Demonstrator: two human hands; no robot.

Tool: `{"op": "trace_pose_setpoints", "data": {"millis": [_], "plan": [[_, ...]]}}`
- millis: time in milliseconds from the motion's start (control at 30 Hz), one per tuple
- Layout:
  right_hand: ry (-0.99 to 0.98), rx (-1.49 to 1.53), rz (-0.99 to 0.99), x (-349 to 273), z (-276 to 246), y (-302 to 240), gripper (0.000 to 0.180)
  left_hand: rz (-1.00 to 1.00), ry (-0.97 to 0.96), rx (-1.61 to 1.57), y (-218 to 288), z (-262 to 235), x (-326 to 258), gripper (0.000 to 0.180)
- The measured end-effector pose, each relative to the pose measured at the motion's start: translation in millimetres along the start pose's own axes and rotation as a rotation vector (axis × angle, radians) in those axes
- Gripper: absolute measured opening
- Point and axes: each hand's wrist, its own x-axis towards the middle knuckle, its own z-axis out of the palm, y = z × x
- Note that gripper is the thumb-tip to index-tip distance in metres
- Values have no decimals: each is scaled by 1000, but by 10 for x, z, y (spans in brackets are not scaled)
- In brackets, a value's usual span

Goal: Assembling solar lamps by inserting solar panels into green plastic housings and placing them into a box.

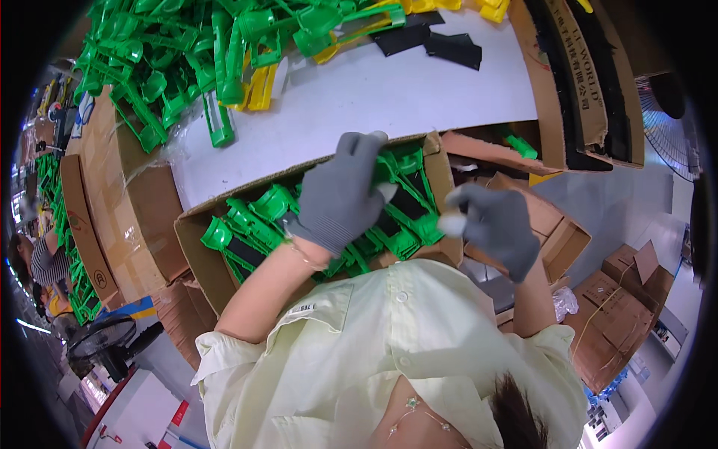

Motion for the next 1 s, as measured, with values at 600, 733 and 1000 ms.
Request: {"op": "trace_pose_setpoints", "data": {"millis": [600, 733, 1000], "plan": [[328, -380, -212, 1816, -518, 672, 33, 165, 584, 517, -640, -982, 1006, 45], [326, -392, -186, 1796, -520, 596, 29, -154, 391, 411, -432, -847, 1233, 48], [516, 32, -224, 1581, -558, 488, 28, -375, 569, -24, -871, -492, 1327, 45]]}}
